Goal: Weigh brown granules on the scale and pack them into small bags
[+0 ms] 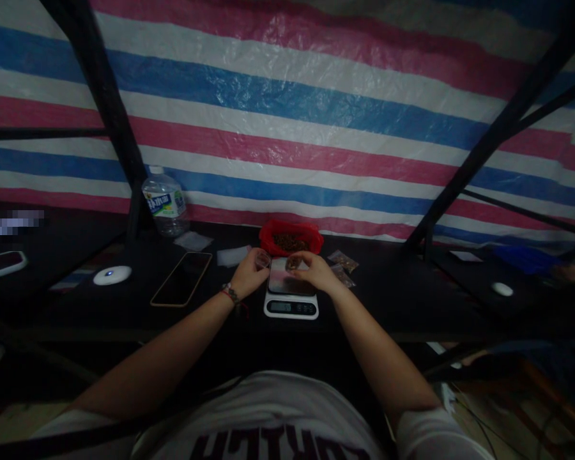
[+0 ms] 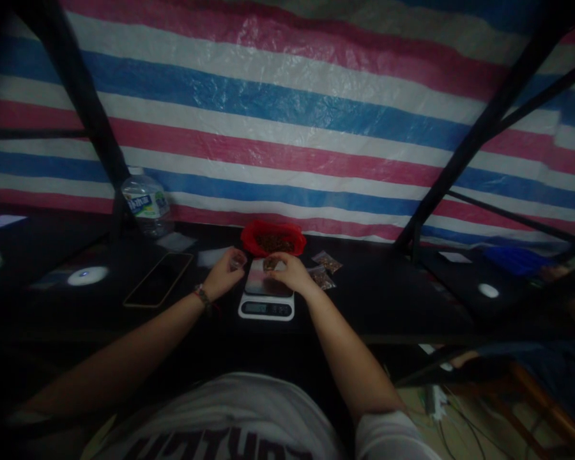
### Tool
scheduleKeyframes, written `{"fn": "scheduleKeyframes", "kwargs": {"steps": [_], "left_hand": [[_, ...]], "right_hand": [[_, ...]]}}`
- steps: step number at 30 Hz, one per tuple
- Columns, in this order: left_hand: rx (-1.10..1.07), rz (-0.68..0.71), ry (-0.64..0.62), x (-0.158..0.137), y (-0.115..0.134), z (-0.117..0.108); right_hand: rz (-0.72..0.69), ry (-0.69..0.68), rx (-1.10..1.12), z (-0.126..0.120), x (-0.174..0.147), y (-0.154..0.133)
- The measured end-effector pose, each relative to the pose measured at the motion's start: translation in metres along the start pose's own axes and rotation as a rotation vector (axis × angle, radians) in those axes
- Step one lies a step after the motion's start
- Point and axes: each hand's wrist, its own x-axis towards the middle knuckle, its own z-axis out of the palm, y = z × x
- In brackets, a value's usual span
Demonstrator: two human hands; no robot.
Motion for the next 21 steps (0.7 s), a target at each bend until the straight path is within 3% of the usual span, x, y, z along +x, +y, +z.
{"fn": "scheduleKeyframes", "kwargs": {"steps": [4,8,16,21], "left_hand": [[0.08,0.035,-0.046,-0.004,-0.002,0.005],[0.11,0.06,-0.07,-0.007,0.0,0.008],[0.154,0.057,-0.062,-0.008,0.002,0.007],[0.085,0.053,-0.069,-0.007,0.004,0.007]], "right_hand": [[-0.024,0.034,0.191,0.003,0.002,-0.014],[-0.042,0.017,0.224,0.013,0.007,-0.024],[-0.192,-0.043,-0.128,0.012,0.015,-0.045],[-0.296,-0.139,-0.199,0.009,0.016,-0.062]]}}
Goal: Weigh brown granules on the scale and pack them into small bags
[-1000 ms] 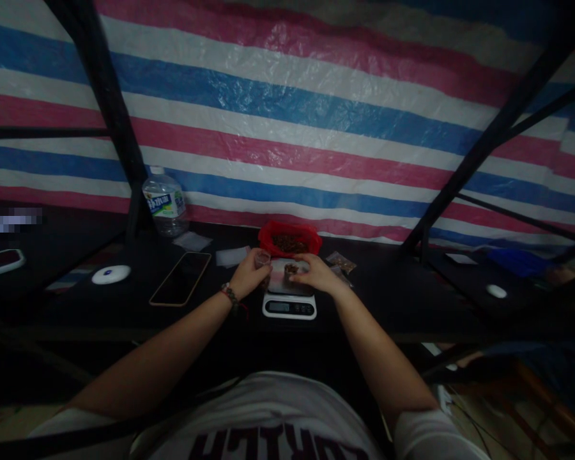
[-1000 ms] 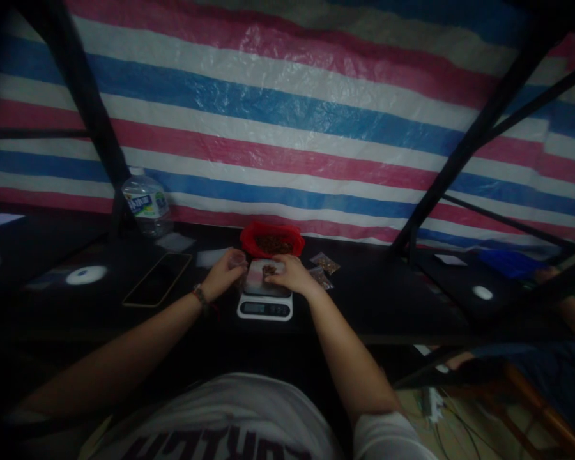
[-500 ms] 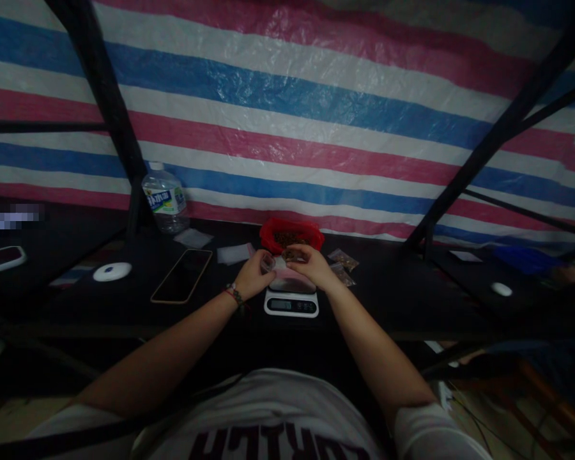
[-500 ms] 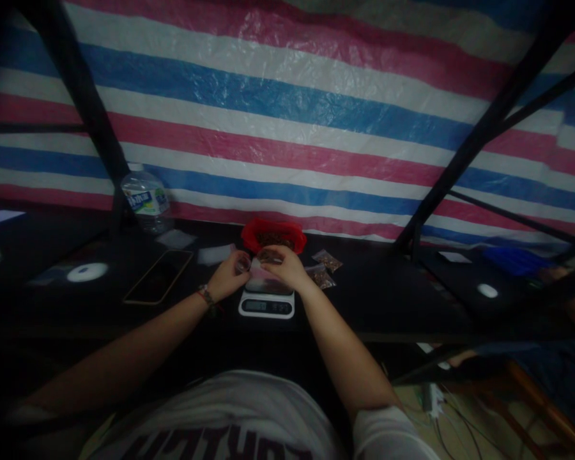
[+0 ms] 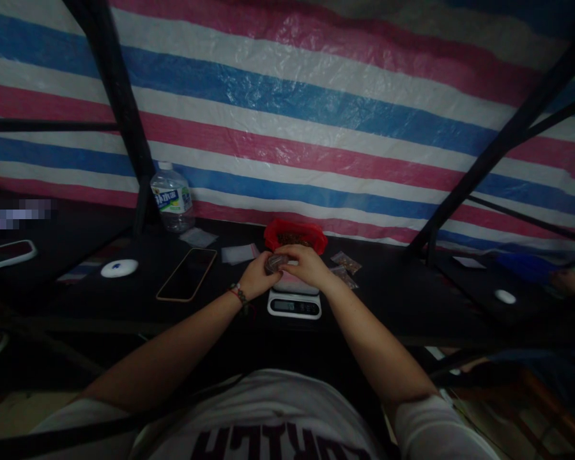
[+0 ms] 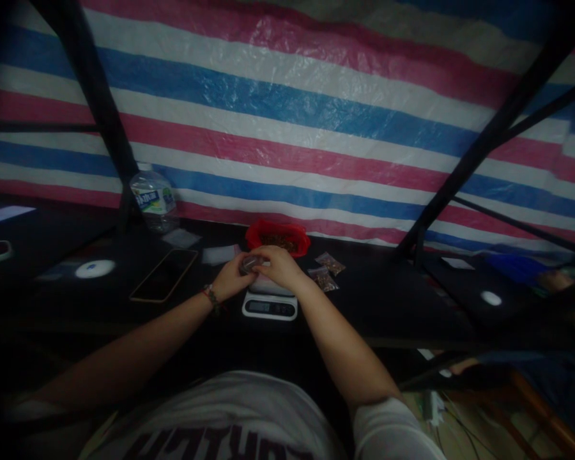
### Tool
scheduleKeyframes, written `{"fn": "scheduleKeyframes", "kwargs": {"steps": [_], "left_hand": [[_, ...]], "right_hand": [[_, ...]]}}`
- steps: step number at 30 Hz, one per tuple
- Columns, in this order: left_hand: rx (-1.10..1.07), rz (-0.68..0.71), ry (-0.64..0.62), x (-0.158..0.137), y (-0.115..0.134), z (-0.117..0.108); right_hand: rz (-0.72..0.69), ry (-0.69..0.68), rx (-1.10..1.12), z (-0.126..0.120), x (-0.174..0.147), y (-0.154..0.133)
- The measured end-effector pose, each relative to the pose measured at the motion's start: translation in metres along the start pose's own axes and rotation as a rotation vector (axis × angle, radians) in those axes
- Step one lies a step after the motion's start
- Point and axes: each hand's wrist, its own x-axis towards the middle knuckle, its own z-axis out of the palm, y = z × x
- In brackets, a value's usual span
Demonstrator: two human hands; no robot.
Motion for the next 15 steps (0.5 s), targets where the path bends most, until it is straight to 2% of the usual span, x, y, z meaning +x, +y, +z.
{"fn": "scheduleKeyframes", "kwargs": {"steps": [7,11,13,15], "left_hand": [[-0.077,-0.04,0.037,0.002,-0.003,-0.002],[-0.183,-0.041,0.051,0.003,-0.006,0.0],[-0.313,-0.071,0.068,0.005,-0.005,-0.002],[-0.537,-0.132,0.089,0.005,0.0,-0.005]], "right_hand": [[0.028,0.047,0.053,-0.003,-0.007,0.003],[0.034,0.099,-0.049,-0.005,-0.017,0.014],[0.082,0.184,-0.085,-0.002,-0.023,0.024],[0.156,0.211,-0.112,0.002,-0.029,0.035]]}}
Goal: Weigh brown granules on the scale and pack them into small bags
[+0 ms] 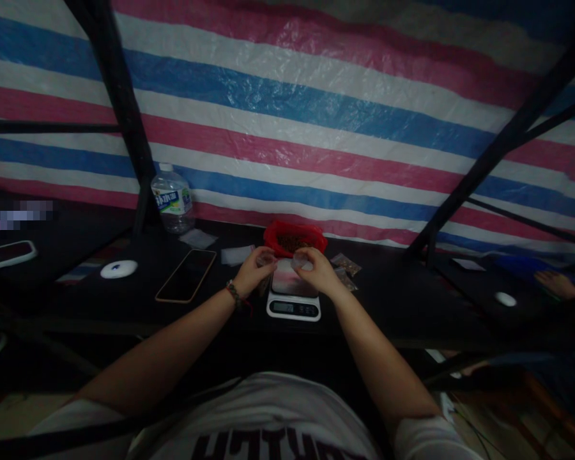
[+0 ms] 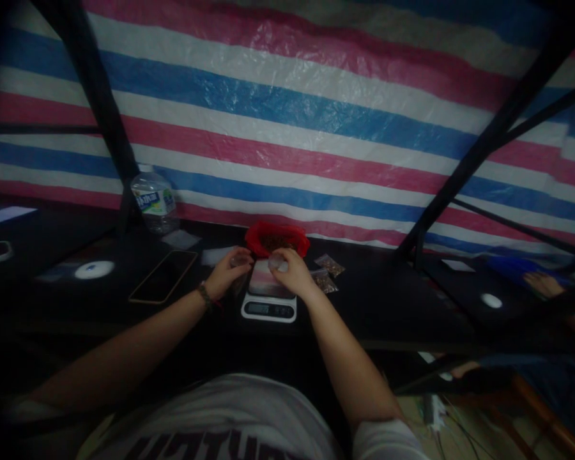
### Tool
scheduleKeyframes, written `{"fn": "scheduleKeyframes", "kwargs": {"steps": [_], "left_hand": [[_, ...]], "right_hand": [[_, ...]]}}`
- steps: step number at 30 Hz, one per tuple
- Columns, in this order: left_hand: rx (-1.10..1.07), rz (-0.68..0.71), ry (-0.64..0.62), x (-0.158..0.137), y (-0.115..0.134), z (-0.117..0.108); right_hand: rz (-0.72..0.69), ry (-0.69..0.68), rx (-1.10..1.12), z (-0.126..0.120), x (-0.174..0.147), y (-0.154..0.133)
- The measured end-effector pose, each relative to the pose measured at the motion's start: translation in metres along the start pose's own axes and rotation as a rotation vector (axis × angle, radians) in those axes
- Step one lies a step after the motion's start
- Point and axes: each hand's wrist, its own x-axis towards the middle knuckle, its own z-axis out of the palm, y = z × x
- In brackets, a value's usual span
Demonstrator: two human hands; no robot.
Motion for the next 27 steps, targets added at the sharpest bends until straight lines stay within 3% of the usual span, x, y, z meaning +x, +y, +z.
{"fn": "scheduleKeyframes", "kwargs": {"steps": [3,6,11,15,19,22,27], "left_hand": [[-0.341,-0.124,-0.04,-0.003,0.015,-0.003],[-0.481,-0.222,-0.21,-0.01,0.033,-0.004],[-0.502,-0.328,-0.479,-0.027,0.053,0.002],[-0.583,-0.359,-0.611,-0.035,0.054,0.011],[-0.767,-0.391,-0.735,-0.041,0.047,0.015],[-0.772,-0.4,-0.808,-0.045,0.042,0.017],[-0.534,-0.315,-0.754,-0.044,0.041,0.019]], "right_hand": [[0.064,-0.132,-0.07,0.007,-0.006,0.015],[0.018,-0.151,-0.113,0.006,-0.01,0.015],[-0.152,0.005,0.043,-0.021,-0.016,-0.031],[-0.241,-0.18,0.161,-0.043,-0.026,-0.071],[-0.245,-0.266,0.122,-0.051,-0.032,-0.085],[-0.257,-0.277,0.067,-0.052,-0.033,-0.084],[-0.217,-0.05,0.069,-0.059,-0.031,-0.079]]}}
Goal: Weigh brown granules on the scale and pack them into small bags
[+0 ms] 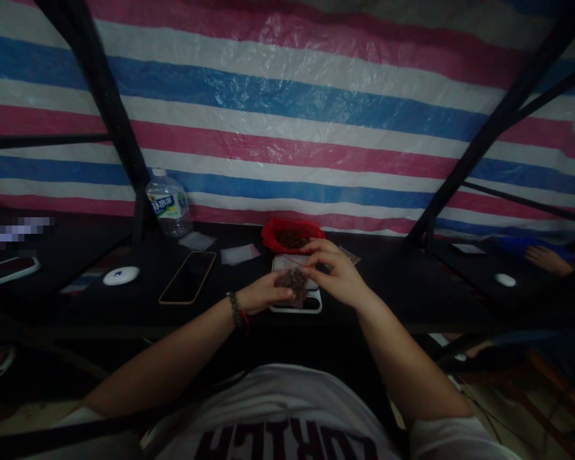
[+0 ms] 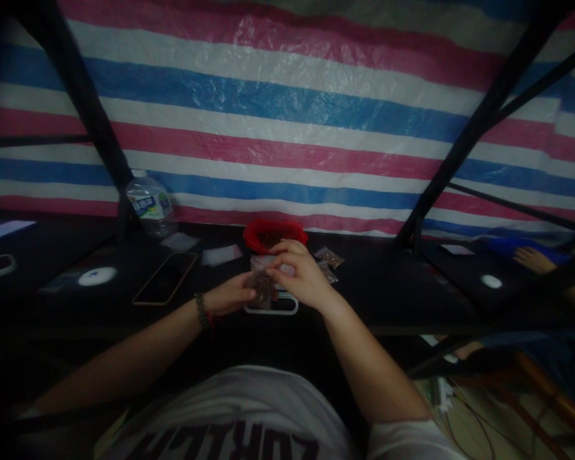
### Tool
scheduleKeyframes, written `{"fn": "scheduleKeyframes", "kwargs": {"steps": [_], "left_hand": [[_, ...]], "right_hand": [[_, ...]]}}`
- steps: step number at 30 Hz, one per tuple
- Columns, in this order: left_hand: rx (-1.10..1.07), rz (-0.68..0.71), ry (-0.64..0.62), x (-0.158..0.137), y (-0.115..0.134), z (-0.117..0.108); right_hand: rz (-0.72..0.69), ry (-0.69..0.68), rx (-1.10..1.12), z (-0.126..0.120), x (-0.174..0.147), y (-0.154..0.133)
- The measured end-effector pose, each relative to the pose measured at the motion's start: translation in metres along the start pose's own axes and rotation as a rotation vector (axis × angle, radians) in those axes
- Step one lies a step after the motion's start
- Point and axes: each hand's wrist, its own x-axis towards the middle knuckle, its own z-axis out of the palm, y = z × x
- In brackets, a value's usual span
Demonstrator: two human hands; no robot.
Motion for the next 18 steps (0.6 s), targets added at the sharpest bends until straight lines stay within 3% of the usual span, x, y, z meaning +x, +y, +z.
{"fn": "scheduleKeyframes", "kwargs": {"steps": [7,11,14,18], "left_hand": [[0.259,-0.015,0.153,0.007,0.001,-0.004],[0.314,-0.006,0.261,0.009,-0.001,-0.009],[0.329,0.017,0.32,0.01,-0.001,-0.01],[0.361,0.01,0.31,0.008,0.001,-0.006]], "right_hand": [[0.075,0.059,0.03,-0.004,0.001,0.002],[0.27,0.086,0.069,-0.001,0.001,0.011],[0.406,0.017,0.126,0.0,0.0,0.02],[0.391,0.014,0.174,0.001,0.001,0.028]]}}
